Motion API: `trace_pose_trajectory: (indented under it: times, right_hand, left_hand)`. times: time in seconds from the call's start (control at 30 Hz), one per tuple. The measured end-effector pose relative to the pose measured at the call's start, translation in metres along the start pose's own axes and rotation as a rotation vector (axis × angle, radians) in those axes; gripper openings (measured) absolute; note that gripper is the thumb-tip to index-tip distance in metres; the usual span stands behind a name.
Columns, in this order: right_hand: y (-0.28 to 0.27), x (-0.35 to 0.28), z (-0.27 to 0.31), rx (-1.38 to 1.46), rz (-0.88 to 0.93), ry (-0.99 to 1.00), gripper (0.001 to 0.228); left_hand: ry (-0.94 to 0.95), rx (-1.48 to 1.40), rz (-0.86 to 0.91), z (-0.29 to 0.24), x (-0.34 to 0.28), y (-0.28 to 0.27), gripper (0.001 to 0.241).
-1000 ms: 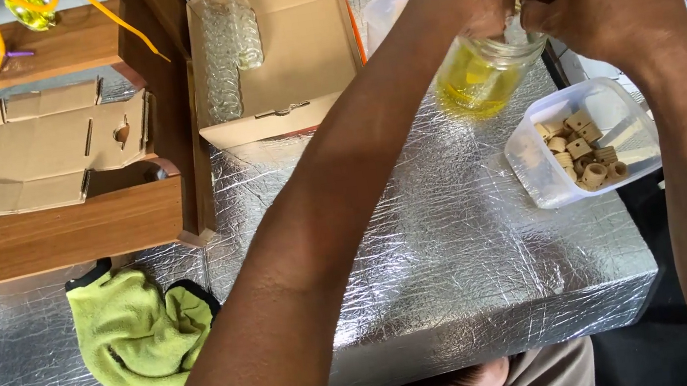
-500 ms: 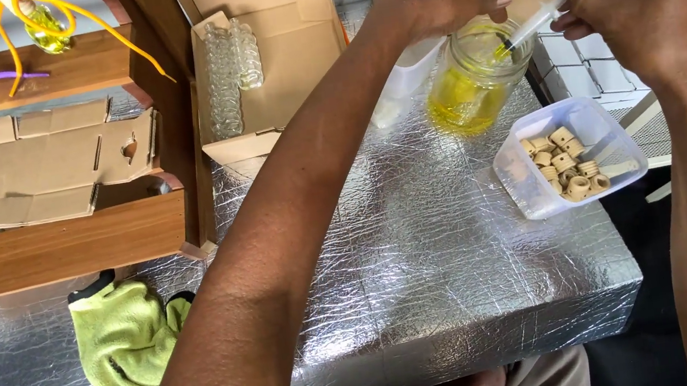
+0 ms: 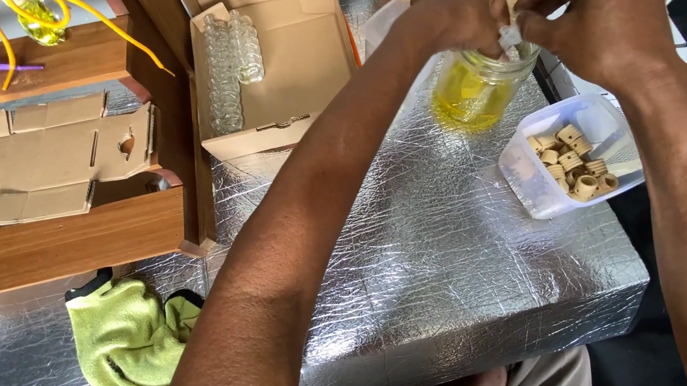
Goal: Assembling a small cardboard box, inserting a perfume bottle, filling it with liquid using a syringe, and cleaning the bottle.
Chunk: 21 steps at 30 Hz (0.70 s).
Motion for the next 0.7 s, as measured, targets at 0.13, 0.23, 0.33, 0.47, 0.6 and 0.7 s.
trace_pose_trajectory:
  times: [0.13,0.23,0.33,0.47,0.6,0.7]
  right_hand:
    - [0.018,0.009,-0.009,-0.154,0.090,0.131,0.024]
    - [0.023,0.012,-0.007,-0.220,0.155,0.219,0.025]
    - [0.027,0.015,-0.004,-0.264,0.177,0.192,0.029]
    - [0.032,0.016,-0.005,-0.322,0.164,0.141,0.031]
    - [0.038,0.016,-0.016,-0.357,0.100,0.058,0.032]
    - [0.034,0.008,-0.004,-0.235,0.147,0.039,0.026]
  left_hand:
    - [-0.059,0.104,-0.068,0.009,0.015,0.014,0.016]
    - [-0.099,0.095,0.018,0.011,0.020,0.024,0.009]
    - [-0.103,0.217,-0.069,0.017,0.036,0.030,0.030]
    - [-0.143,0.297,0.006,0.020,0.050,0.039,0.047]
    - [-0.168,0.350,-0.023,0.026,0.064,0.050,0.049]
    - [-0.137,0.387,-0.033,0.022,0.061,0.056,0.050]
Point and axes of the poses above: each hand's wrist, its own x-axis towards the middle knuckle, its own y-axis out of the palm, z = x × y, the point moved 5 cm from there along x, towards the middle knuckle, and after that the axes turned 14 degrees about y, right-handed, at the moved point
